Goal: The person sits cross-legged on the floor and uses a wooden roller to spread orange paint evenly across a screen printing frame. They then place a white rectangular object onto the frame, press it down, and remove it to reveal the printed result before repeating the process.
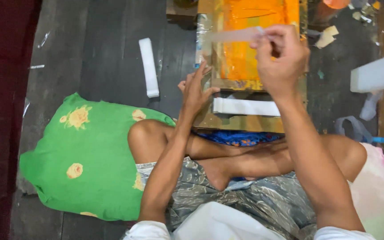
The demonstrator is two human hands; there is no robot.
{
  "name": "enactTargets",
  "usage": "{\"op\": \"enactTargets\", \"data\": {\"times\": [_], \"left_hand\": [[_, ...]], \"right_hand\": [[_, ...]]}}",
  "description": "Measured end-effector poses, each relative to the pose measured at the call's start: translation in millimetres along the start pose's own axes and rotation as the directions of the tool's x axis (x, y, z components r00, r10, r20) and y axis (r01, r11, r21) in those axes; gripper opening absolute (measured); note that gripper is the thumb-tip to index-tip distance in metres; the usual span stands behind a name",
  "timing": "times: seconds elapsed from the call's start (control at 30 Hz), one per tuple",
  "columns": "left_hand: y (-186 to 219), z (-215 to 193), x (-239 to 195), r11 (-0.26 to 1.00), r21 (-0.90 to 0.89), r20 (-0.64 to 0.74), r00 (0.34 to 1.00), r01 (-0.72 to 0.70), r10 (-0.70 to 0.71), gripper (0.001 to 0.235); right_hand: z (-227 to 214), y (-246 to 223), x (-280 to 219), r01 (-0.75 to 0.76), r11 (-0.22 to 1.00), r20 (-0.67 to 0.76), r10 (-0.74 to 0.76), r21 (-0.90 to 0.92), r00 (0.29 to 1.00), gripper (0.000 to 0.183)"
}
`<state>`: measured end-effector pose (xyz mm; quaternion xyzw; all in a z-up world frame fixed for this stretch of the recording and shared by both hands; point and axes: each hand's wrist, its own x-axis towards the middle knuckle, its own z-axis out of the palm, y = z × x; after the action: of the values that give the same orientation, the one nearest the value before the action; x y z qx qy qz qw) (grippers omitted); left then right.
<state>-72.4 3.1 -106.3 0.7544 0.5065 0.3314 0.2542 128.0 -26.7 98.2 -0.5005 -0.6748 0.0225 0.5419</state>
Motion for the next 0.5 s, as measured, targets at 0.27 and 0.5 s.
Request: {"op": "enactTargets", "data": {"times": [0.27, 0.5], "left_hand": [[-165, -93, 22, 0.963, -0.054, -0.207, 0.940, 0.265, -0.271, 0.038], [-264, -68, -1, 0.683, -0.395, -0.154, 0.689, 0.614, -0.708, 0.027]], "right_hand": [[159, -11, 1, -0.002, 0.994, 0.281, -0.030, 0.111, 0.959, 0.012], [282, 10, -84, -0.057, 0.996, 0.570, 0.082, -0.062, 0.817, 0.011]]}}
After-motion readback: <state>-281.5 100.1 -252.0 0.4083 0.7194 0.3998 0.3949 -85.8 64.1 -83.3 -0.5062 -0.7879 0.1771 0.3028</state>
